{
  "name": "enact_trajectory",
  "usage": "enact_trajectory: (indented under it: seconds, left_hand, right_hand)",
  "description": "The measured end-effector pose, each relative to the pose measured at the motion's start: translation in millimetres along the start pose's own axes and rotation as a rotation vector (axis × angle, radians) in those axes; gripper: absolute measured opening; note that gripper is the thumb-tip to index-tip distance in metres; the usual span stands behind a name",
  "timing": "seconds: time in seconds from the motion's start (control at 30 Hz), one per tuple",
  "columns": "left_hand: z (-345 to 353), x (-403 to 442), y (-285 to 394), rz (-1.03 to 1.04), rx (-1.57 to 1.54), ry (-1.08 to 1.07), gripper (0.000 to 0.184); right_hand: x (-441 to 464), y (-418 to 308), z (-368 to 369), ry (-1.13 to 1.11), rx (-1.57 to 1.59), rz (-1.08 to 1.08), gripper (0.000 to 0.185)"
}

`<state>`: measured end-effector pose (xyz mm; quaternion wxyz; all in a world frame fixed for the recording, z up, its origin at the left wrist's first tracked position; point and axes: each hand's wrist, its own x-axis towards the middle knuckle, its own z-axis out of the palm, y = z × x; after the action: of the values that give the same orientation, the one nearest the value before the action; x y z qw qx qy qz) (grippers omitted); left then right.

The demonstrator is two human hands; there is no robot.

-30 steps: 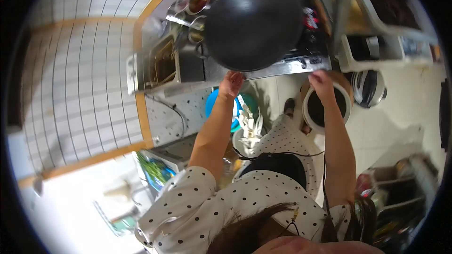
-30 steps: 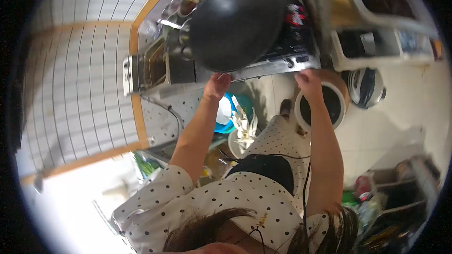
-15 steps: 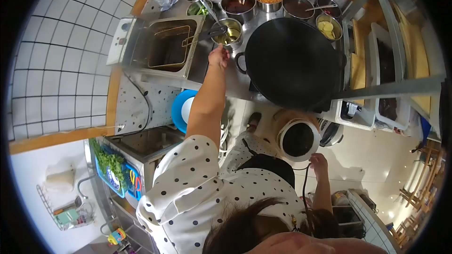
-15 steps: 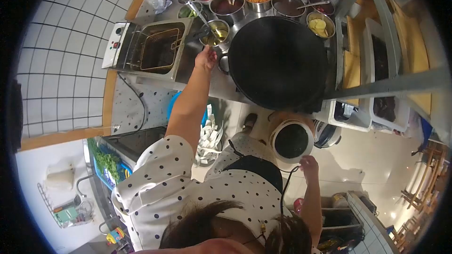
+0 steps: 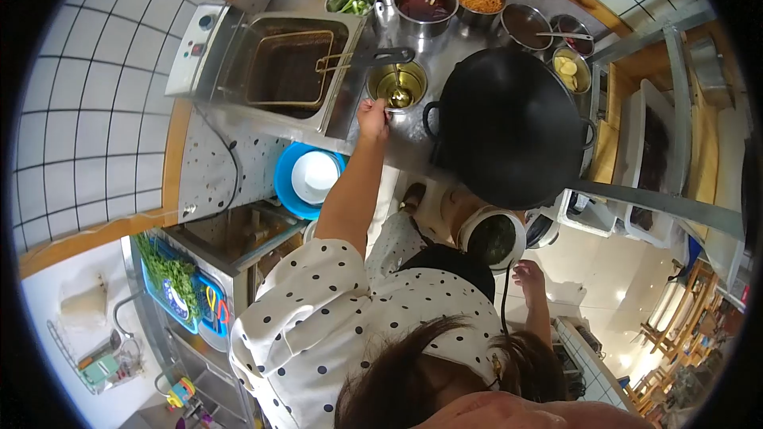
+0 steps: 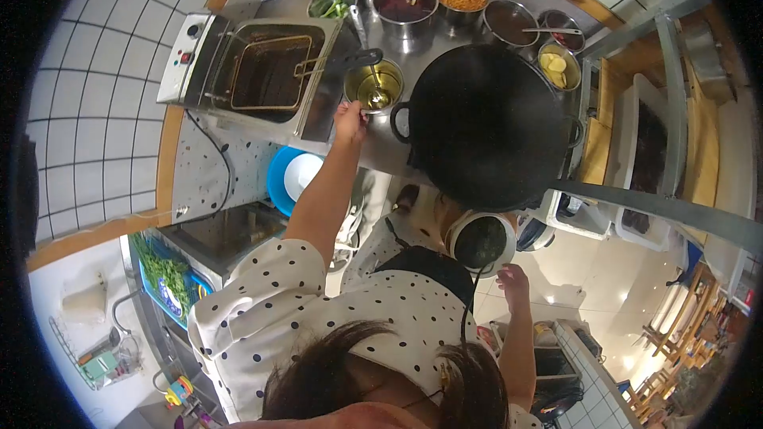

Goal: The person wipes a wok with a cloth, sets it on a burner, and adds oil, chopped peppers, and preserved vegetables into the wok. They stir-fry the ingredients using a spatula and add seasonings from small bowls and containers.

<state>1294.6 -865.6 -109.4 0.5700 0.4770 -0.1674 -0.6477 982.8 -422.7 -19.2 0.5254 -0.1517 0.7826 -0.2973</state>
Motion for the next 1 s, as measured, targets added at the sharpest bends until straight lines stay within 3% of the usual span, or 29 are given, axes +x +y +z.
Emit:
enact_trajectory:
  seconds: [0.33, 0.4, 0.47, 0.53, 0.63, 0.87, 1.0]
  left_hand:
    - [-89, -113, 16, -0.121, 0.124, 0.001, 0.022]
    - [-119, -130, 2, -0.028, 0.041, -0.087, 0.022]
    - [-125, -167, 19, -0.053, 0.141, 0.054, 0.021]
    - [-155, -188, 1, 0.014, 0.068, -0.036, 0.020]
    - [-179, -238, -1, 0.047, 0.023, 0.026, 0.020]
    - [-198, -327, 37, 0.071, 0.084, 0.002, 0.023]
    - [-162, -341, 93, 0.024, 0.187, -0.086, 0.023]
  right_hand:
    - [4, -23, 20, -0.196, -0.056, -0.126, 0.028]
    - [-5, -35, 30, -0.243, -0.147, -0.130, 0.025]
    - [-7, -43, 42, -0.318, -0.222, -0.147, 0.025]
    - [-6, -58, 56, -0.390, -0.243, -0.126, 0.025]
    - [0, -81, 88, -0.480, -0.406, -0.203, 0.026]
    - [-34, -166, 223, -0.725, -0.239, -0.414, 0.048]
    - [-46, -216, 239, -0.983, 0.017, -0.441, 0.051]
